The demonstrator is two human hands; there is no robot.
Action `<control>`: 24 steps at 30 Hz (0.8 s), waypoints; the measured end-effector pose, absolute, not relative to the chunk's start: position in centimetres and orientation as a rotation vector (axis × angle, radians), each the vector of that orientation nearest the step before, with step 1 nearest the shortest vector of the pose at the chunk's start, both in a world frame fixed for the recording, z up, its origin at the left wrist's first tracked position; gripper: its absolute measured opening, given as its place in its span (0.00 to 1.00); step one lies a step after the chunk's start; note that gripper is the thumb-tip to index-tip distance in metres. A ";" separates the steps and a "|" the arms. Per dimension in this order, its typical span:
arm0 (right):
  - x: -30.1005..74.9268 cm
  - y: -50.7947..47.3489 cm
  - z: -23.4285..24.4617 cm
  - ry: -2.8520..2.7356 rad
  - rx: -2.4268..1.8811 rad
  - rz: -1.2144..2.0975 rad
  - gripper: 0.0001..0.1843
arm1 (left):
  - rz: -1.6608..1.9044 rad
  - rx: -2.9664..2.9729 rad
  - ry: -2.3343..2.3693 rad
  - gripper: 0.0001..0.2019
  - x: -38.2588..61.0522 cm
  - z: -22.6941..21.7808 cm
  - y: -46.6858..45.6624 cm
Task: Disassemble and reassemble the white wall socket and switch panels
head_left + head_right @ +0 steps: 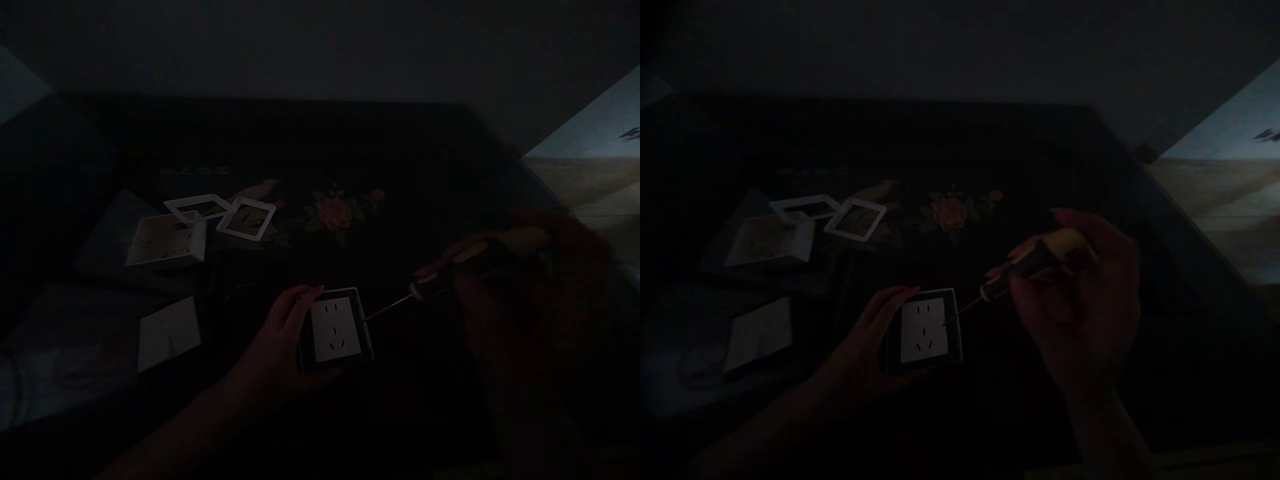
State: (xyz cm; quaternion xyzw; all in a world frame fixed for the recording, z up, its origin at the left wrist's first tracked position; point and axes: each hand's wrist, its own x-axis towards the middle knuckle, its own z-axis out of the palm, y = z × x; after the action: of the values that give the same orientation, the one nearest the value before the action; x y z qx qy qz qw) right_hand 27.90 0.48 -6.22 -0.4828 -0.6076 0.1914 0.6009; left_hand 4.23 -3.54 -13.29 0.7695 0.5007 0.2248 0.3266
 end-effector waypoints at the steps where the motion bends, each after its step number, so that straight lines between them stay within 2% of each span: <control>1: 27.6 0.3 -6.2 -1.435 -1.133 0.478 0.27 | 0.584 2.021 1.308 0.47 4.2 -13.2 -3.5; 6: 27.2 0.2 -6.3 -1.457 -1.131 0.498 0.25 | 0.583 2.018 1.309 0.47 4.3 -13.5 -3.4; 19: 27.5 1.0 -6.7 -1.532 -0.973 0.383 0.31 | 0.590 2.044 1.322 0.48 4.3 -14.1 -3.2; 24: 27.4 0.9 -6.5 -1.522 -0.960 0.422 0.30 | 0.588 2.042 1.331 0.49 4.2 -14.2 -3.3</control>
State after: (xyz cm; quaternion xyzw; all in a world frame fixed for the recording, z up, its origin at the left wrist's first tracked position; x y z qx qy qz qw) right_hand 27.42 0.90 -6.55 -0.4146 -0.6572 0.1822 0.6024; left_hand 4.23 -3.30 -14.15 0.7737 0.5045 0.2228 0.3117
